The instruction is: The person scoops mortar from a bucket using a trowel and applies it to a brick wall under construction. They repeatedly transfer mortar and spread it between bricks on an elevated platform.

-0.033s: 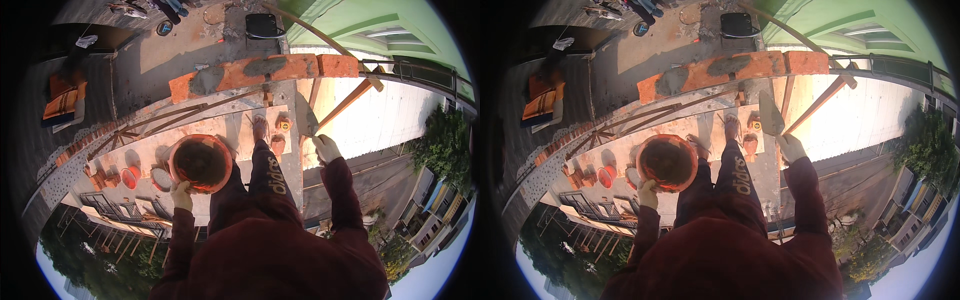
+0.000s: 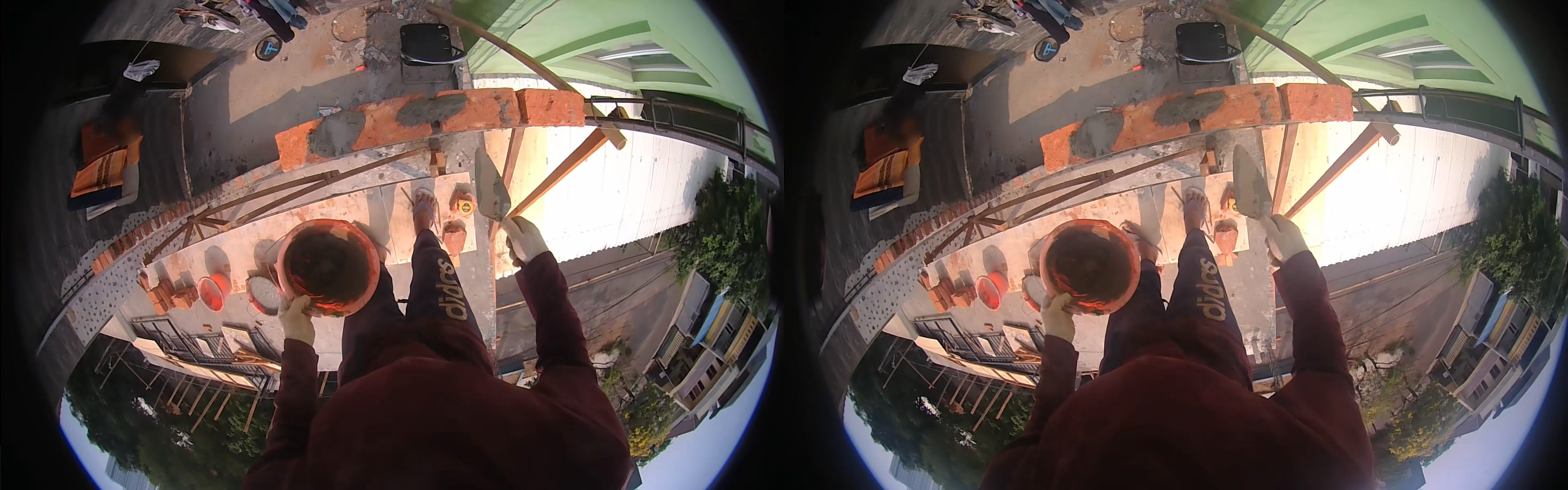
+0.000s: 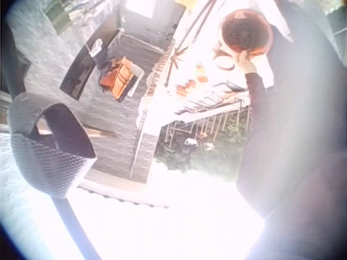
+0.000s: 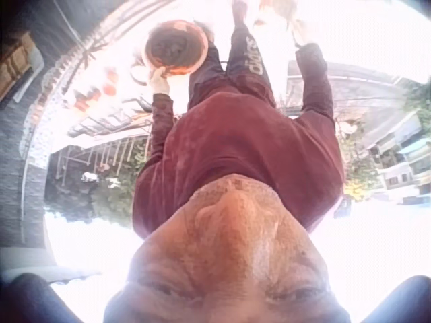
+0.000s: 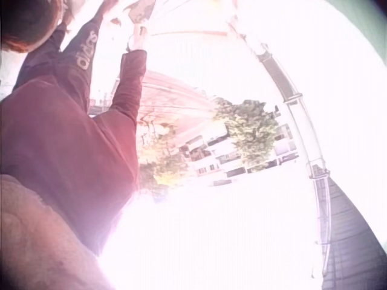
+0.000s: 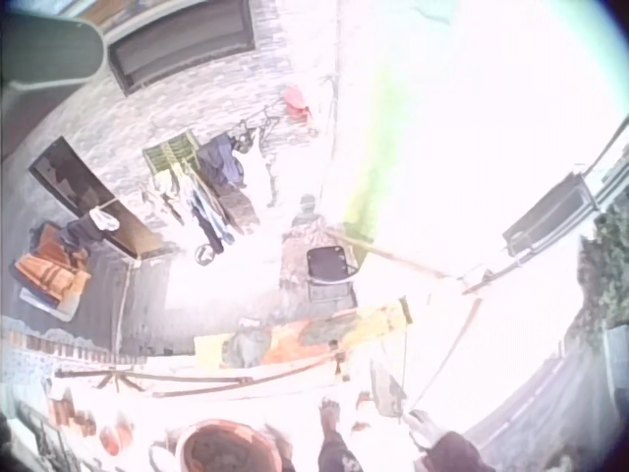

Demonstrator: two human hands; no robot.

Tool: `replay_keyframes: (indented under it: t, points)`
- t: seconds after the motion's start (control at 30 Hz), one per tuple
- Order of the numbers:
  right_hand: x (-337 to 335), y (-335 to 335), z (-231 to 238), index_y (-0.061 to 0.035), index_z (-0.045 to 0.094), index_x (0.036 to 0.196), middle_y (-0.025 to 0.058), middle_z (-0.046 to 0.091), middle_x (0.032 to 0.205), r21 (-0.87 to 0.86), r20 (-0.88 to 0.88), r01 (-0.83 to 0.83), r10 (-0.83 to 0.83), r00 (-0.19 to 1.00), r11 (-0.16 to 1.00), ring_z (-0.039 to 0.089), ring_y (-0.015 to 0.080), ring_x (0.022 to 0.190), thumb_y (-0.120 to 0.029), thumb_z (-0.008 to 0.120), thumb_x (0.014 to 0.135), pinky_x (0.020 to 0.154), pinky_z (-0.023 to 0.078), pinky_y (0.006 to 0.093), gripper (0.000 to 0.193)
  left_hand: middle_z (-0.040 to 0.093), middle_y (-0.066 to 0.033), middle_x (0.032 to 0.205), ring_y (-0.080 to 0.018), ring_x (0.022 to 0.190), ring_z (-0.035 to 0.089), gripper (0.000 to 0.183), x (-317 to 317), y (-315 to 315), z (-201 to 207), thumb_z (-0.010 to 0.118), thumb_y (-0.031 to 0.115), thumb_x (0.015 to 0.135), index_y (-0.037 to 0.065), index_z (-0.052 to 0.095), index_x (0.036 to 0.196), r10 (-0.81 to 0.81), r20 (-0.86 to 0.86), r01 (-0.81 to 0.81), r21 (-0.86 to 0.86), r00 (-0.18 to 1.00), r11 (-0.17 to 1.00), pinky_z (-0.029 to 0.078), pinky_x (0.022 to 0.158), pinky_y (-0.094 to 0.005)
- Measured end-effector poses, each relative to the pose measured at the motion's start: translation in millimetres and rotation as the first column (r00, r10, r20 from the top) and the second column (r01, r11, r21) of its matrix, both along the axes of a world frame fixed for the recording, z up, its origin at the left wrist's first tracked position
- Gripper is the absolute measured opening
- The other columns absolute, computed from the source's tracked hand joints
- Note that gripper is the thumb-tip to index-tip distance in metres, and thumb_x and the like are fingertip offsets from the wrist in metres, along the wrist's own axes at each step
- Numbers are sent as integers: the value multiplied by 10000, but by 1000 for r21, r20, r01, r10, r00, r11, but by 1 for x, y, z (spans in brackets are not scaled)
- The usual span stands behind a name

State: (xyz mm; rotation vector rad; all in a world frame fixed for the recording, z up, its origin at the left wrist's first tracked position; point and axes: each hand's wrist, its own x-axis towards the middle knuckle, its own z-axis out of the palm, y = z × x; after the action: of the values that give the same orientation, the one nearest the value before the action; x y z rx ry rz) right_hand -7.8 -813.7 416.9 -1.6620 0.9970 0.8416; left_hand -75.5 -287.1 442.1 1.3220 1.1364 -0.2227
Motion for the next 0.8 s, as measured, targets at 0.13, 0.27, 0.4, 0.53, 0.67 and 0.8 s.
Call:
replay_keyframes:
  t: [0.13,0.27,0.4,0.53,0.67,0.8]
  points:
    - [32,26,-63,-16,607,957,45,512,675,128,276,137,-168,946,982,488,142,445,-361,503,1031,427,396,298,367,601,-8,771,-132,631,584,153,10,0,-2,660,-33,831,102,590,850,-94,-28,94,5,995,996,494,579,-280]
    - [87,45,-69,-12,637,967,35,529,676,299,238,133,-209,948,945,473,133,454,-397,525,1023,439,406,293,404,618,-12,793,-131,679,596,155,14,7,-6,667,-41,831,90,595,870,-98,-25,98,2,995,995,486,605,-276]
    - [115,59,-67,14,661,995,119,621,693,158,170,-57,30,985,986,631,268,570,-397,532,1006,552,524,385,430,623,-16,774,-136,644,589,157,10,12,-6,670,-48,827,84,600,874,-94,-27,94,-6,995,996,479,589,-275]
    - [97,57,-119,56,664,1065,310,686,917,-530,294,-339,543,787,777,675,483,905,-350,506,996,830,536,532,441,612,-20,738,-139,593,577,157,8,15,-16,663,-53,826,86,595,852,-112,-52,111,-34,992,993,476,571,-272]
    - [87,80,-81,65,658,1083,368,669,1032,-509,192,-329,477,858,795,645,523,1025,-346,478,1004,921,503,566,456,607,-17,732,-135,587,575,164,8,14,-7,662,-55,823,89,584,817,-129,-49,128,-20,990,992,469,550,-264]
    - [79,105,-63,35,621,1132,337,698,963,-530,152,-388,535,831,754,683,496,987,-356,469,1020,920,519,560,434,603,-14,731,-134,587,579,168,5,27,-8,662,-59,820,86,577,805,-92,-74,91,-20,993,996,471,532,-271]
